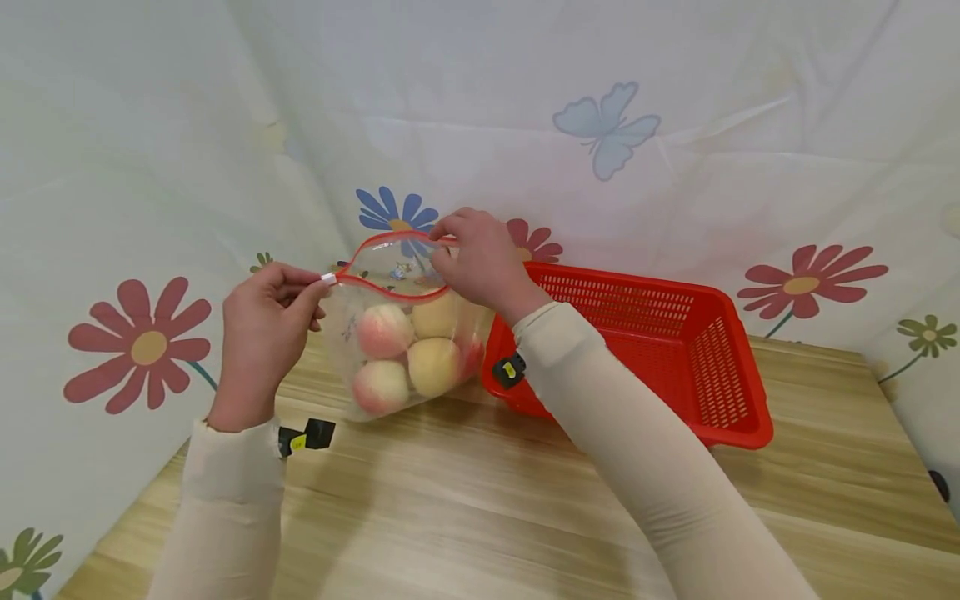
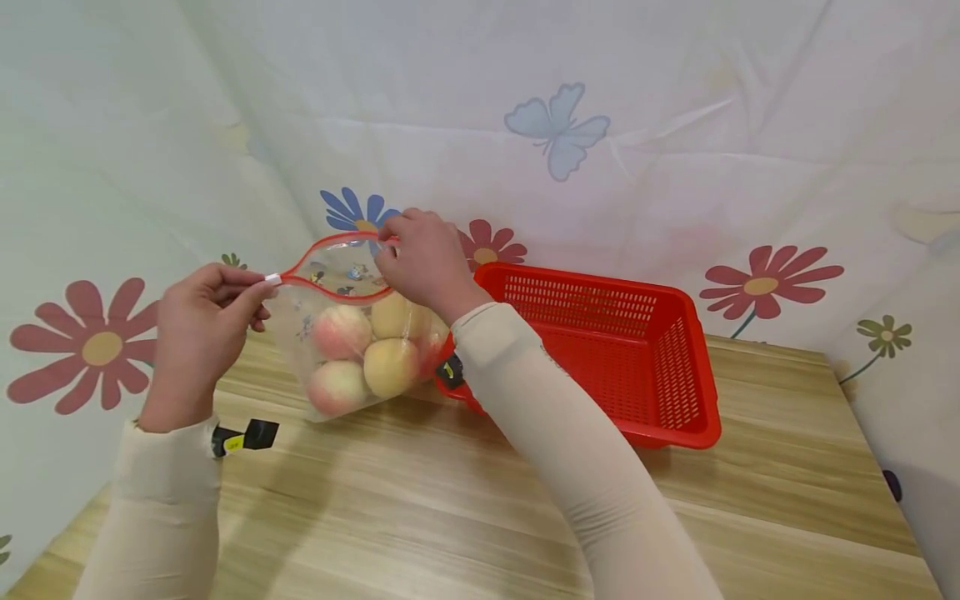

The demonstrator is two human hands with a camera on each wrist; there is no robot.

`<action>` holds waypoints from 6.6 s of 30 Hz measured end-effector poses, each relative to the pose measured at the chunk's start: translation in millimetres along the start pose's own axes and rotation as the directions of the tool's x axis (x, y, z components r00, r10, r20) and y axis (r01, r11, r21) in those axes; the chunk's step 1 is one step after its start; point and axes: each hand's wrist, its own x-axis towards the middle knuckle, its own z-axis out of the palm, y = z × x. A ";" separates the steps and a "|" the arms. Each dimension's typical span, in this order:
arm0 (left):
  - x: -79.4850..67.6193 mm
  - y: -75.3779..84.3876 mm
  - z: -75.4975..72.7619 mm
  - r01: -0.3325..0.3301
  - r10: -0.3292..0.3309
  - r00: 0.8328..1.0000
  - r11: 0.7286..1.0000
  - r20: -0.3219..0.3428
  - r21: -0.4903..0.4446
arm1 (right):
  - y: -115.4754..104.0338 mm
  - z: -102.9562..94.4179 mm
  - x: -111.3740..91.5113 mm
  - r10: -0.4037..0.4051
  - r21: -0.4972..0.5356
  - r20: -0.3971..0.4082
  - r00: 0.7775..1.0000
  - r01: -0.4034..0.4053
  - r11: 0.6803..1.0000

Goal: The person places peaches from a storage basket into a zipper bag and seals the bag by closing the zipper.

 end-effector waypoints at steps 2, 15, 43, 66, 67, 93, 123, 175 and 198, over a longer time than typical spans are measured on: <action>-0.8 1.2 1.5 0.005 -0.005 1.000 1.000 -0.001 0.003 | -8.0 2.3 -1.7 -0.052 0.013 -0.013 0.999 0.052 0.999; -6.1 7.5 7.2 -0.015 0.015 1.000 1.000 -0.006 0.010 | -47.4 11.4 -1.2 -0.324 0.014 0.100 0.941 0.325 0.946; -19.6 13.7 9.7 -0.020 0.020 1.000 0.999 0.012 0.032 | -71.9 25.6 5.3 -0.396 -0.097 0.284 0.873 0.436 0.895; -20.3 5.0 4.4 -0.067 0.066 0.998 0.997 0.020 0.046 | -72.5 26.8 8.7 -0.397 -0.081 0.307 0.865 0.439 0.895; -20.3 5.0 4.0 -0.068 0.068 0.998 0.997 0.018 0.046 | -72.2 26.5 8.6 -0.393 -0.079 0.307 0.867 0.435 0.897; -27.1 1.2 -1.6 0.000 0.000 1.000 1.000 0.019 0.031 | -65.9 24.2 8.2 -0.395 -0.045 0.337 0.854 0.434 0.900; -30.3 -2.4 -4.9 -0.005 0.004 1.000 0.999 0.018 0.032 | -50.0 16.1 3.9 -0.376 -0.056 0.362 0.853 0.423 0.904; -36.2 -15.9 -14.2 0.042 -0.043 0.999 0.999 0.018 0.027 | -25.7 8.8 -3.4 -0.294 -0.120 0.348 0.891 0.353 0.928; -36.2 -18.7 -14.0 0.059 -0.059 0.998 0.998 0.008 0.023 | -9.9 6.4 -5.8 -0.247 -0.142 0.314 0.917 0.302 0.943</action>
